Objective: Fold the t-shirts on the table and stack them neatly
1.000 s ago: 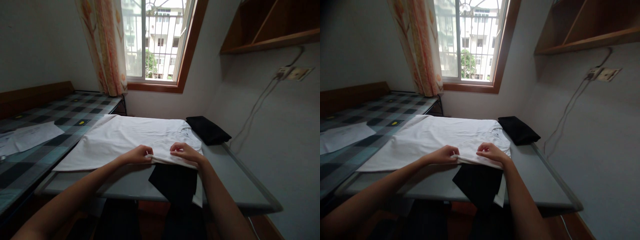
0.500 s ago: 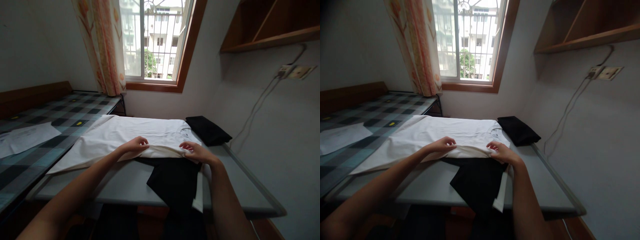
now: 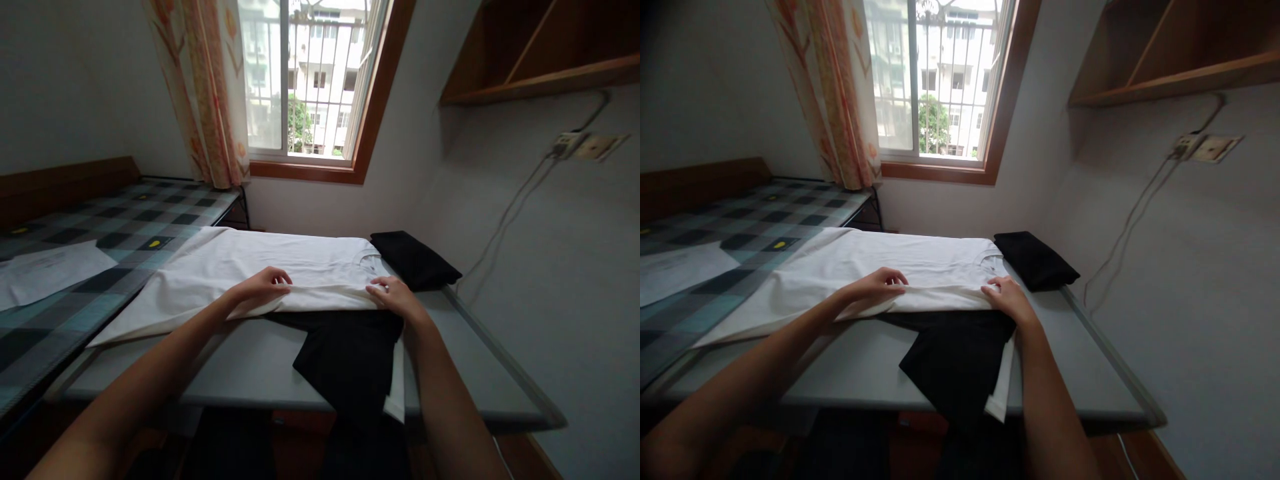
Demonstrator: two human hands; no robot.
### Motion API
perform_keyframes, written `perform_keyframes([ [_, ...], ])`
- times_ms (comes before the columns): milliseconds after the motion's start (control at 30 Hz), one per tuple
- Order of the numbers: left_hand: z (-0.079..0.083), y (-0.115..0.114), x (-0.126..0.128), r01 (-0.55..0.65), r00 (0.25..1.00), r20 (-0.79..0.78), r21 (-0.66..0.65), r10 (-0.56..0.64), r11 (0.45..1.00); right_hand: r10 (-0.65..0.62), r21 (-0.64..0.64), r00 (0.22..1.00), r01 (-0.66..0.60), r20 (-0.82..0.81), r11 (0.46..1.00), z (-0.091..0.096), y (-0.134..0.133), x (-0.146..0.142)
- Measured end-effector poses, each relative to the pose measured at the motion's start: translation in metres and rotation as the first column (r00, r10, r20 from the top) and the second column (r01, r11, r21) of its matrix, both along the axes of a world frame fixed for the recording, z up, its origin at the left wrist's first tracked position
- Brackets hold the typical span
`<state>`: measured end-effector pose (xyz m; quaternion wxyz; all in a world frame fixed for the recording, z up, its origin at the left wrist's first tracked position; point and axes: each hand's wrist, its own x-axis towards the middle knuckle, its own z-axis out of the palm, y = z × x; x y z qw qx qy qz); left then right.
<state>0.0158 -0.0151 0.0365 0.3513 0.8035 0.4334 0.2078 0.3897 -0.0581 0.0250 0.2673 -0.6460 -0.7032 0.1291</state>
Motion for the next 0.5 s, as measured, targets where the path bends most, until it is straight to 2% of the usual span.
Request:
perform_keyframes([
  [133,-0.001,0.001,-0.006,0.035,0.998,0.052,0.065,-0.038,0.997,-0.025,0.004,0.993,0.026,-0.117,1.0,-0.003,0.006,0.002],
  [300,0.003,-0.002,-0.017,0.034,0.999,0.013,-0.015,-0.034,0.999,-0.002,0.028,0.944,0.012,-0.33,1.0,0.003,0.009,0.001],
  [367,0.008,-0.004,-0.028,0.029,0.999,-0.041,-0.058,-0.031,0.998,0.009,0.017,0.907,-0.002,-0.42,1.0,0.007,0.006,-0.001],
  [500,0.021,-0.016,-0.057,0.048,0.98,-0.185,-0.143,-0.075,0.989,-0.012,-0.065,0.781,-0.036,-0.625,0.997,0.018,-0.003,-0.001],
])
